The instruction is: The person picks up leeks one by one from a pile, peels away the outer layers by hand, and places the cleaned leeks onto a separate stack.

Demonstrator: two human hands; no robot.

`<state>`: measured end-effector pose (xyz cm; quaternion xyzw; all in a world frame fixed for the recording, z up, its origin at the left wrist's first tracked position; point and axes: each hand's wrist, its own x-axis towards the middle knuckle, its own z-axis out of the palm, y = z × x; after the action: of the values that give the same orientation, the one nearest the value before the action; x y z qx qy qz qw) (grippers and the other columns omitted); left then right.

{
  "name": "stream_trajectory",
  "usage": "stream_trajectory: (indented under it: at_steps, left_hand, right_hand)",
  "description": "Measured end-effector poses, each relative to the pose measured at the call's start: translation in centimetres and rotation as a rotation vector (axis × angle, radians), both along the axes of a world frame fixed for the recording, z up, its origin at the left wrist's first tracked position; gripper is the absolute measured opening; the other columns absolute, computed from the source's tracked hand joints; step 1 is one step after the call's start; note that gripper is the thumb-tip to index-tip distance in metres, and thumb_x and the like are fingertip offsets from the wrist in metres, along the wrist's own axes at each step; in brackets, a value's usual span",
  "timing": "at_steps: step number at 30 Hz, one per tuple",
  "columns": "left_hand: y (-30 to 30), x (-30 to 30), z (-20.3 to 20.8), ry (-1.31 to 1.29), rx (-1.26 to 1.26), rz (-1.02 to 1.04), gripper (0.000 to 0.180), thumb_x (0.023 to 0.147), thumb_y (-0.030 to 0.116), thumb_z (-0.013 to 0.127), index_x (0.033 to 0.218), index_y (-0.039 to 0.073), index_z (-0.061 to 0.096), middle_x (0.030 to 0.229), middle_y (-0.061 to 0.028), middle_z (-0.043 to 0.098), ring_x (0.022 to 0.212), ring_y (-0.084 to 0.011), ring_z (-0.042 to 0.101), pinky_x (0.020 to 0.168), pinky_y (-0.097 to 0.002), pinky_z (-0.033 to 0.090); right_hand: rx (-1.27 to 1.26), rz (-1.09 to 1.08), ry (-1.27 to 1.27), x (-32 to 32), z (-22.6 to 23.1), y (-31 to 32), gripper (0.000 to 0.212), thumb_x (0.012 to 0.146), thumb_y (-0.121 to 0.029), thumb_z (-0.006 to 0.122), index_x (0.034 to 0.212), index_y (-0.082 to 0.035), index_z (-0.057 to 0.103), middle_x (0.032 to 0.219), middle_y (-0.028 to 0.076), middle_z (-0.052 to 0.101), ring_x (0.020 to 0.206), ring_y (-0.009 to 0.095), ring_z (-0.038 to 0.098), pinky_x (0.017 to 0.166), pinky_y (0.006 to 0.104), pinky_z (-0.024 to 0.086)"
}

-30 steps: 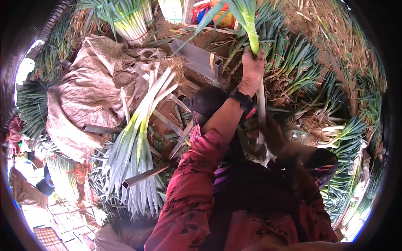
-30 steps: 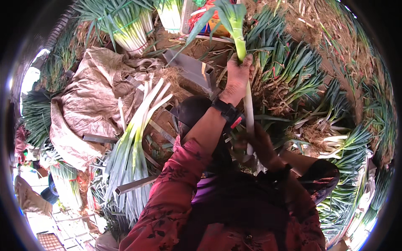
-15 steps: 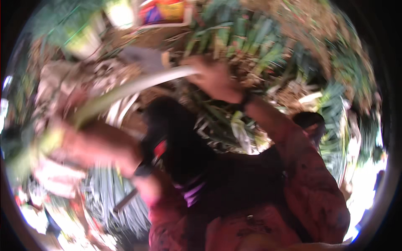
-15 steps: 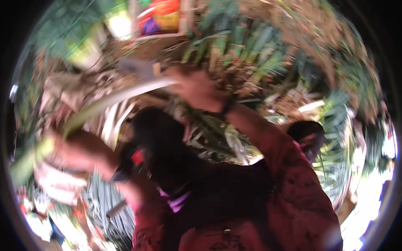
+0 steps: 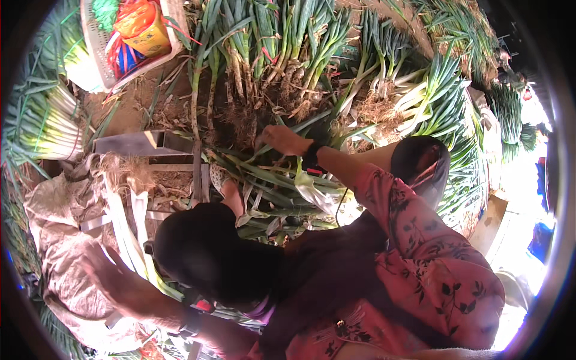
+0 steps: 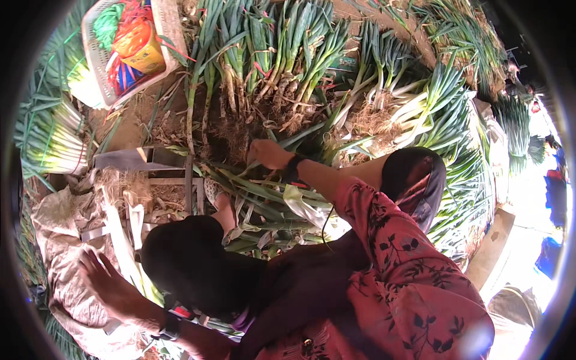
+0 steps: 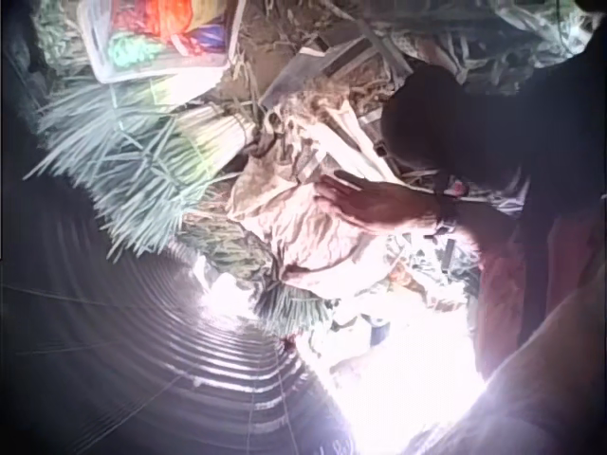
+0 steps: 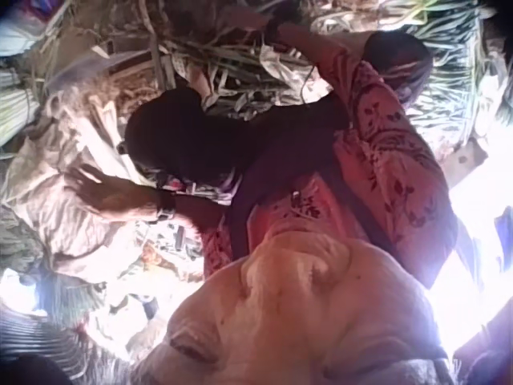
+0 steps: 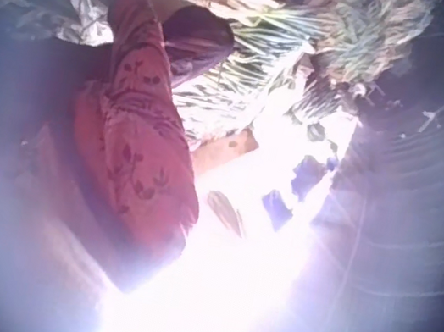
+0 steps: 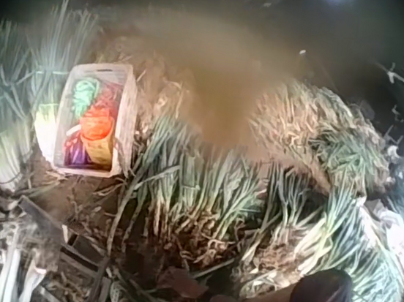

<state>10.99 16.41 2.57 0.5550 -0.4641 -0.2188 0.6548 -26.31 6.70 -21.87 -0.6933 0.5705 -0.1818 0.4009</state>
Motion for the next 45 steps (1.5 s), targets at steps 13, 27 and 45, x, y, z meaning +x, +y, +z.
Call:
stream_trajectory:
  at_steps: [13, 27, 45]
  left_hand:
    - [-11.7, -17.3, 2.5, 0.557, 0.471, -0.613, 0.026, 0.092, 0.02, 0.051, 0.104, -0.002, 0.052, 0.091, -0.0176, 0.06, 0.08, -0.026, 0.06, 0.072, -0.0366, 0.05]
    - [-12.1, -16.3, 1.8, 0.576, 0.57, -0.694, 0.023, 0.094, 0.02, 0.049, 0.102, -0.001, 0.053, 0.092, -0.0162, 0.059, 0.084, -0.0247, 0.059, 0.077, -0.0383, 0.048]
    - [-14.1, -20.3, -4.5, 0.006, 0.678, -0.98, 0.03, 0.092, 0.028, 0.055, 0.11, 0.005, 0.062, 0.092, -0.0103, 0.067, 0.079, -0.017, 0.065, 0.072, -0.0268, 0.052]
  right_hand:
    - [0.039, -0.645, 0.438, -12.3, -12.5, -14.0, 0.033, 0.091, -0.028, 0.051, 0.109, 0.0, 0.056, 0.082, 0.012, 0.061, 0.071, 0.026, 0.058, 0.065, 0.0387, 0.044]
    - [0.746, -0.623, -1.501, 0.8, -2.4, 2.9, 0.041, 0.092, -0.035, 0.053, 0.122, -0.007, 0.051, 0.112, 0.008, 0.058, 0.109, 0.022, 0.055, 0.094, 0.043, 0.045]
    - [0.362, -0.424, -1.285, -3.2, 15.7, 8.8, 0.027, 0.087, -0.027, 0.058, 0.1, -0.004, 0.056, 0.074, 0.0, 0.056, 0.059, 0.006, 0.052, 0.051, 0.0205, 0.043]
